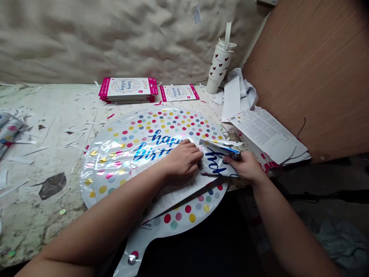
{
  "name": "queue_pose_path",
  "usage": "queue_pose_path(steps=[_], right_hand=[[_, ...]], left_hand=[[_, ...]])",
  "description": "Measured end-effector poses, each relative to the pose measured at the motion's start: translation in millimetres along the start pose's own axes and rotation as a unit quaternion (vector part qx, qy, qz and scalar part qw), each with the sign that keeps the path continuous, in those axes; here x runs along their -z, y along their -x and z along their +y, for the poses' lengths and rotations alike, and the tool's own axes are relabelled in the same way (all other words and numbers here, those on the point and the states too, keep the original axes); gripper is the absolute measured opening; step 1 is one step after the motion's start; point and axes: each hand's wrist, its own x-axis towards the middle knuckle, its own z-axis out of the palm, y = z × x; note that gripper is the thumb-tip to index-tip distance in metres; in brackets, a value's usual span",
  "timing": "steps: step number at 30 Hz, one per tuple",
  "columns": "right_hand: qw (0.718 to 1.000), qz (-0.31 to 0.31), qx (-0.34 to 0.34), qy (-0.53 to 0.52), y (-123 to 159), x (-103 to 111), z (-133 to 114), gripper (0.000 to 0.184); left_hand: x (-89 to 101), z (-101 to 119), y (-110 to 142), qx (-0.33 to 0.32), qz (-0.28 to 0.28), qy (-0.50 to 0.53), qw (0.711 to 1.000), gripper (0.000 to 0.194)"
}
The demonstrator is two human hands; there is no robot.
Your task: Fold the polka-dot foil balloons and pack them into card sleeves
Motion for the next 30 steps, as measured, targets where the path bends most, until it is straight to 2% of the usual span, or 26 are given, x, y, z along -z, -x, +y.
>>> queue_pose_path(steps=[3,6,12,17,19,21,26,30], right_hand=[[0.993,-0.117,-0.022,0.022,-0.4,7.0,-13.9,0.029],[0.983,-0.178,-0.024,0.029,-8.5,11.2,-21.7,0.028],[0.991,-0.126,-0.003,0.055,-18.4,5.5,-9.1,0.028],[0.986,-0.068,-0.077,-0.131,-13.0,-6.1,7.1,0.04],[0.981,-0.042,-0.097,-0.163,-9.8,-7.2,10.3,0.039],[0.981,-0.053,-0.107,-0.151,-6.4,-6.2,11.3,0.037],[0.979,-0.148,-0.102,-0.093,-5.6,-9.6,4.5,0.04],[0.98,-0.101,-0.101,-0.135,-15.3,-16.9,-4.5,0.039]], left_hand=[[6.7,6.6,1.2,-0.033,0.003,-0.008,0.999,0.016],[8.7,12.7,1.7,-0.061,-0.001,0.003,0.998,0.018],[2.2,10.1,4.5,-0.045,-0.035,0.097,0.994,0.021],[-5.4,6.2,3.7,-0.035,-0.077,0.131,0.988,0.024],[-5.5,7.4,2.5,-0.033,-0.077,0.126,0.988,0.022],[-4.1,10.0,1.5,-0.036,-0.066,0.115,0.991,0.019],[-1.4,20.4,0.8,-0.088,-0.038,0.088,0.992,0.011],[-2.3,25.0,0.8,-0.105,-0.04,0.069,0.991,0.011]])
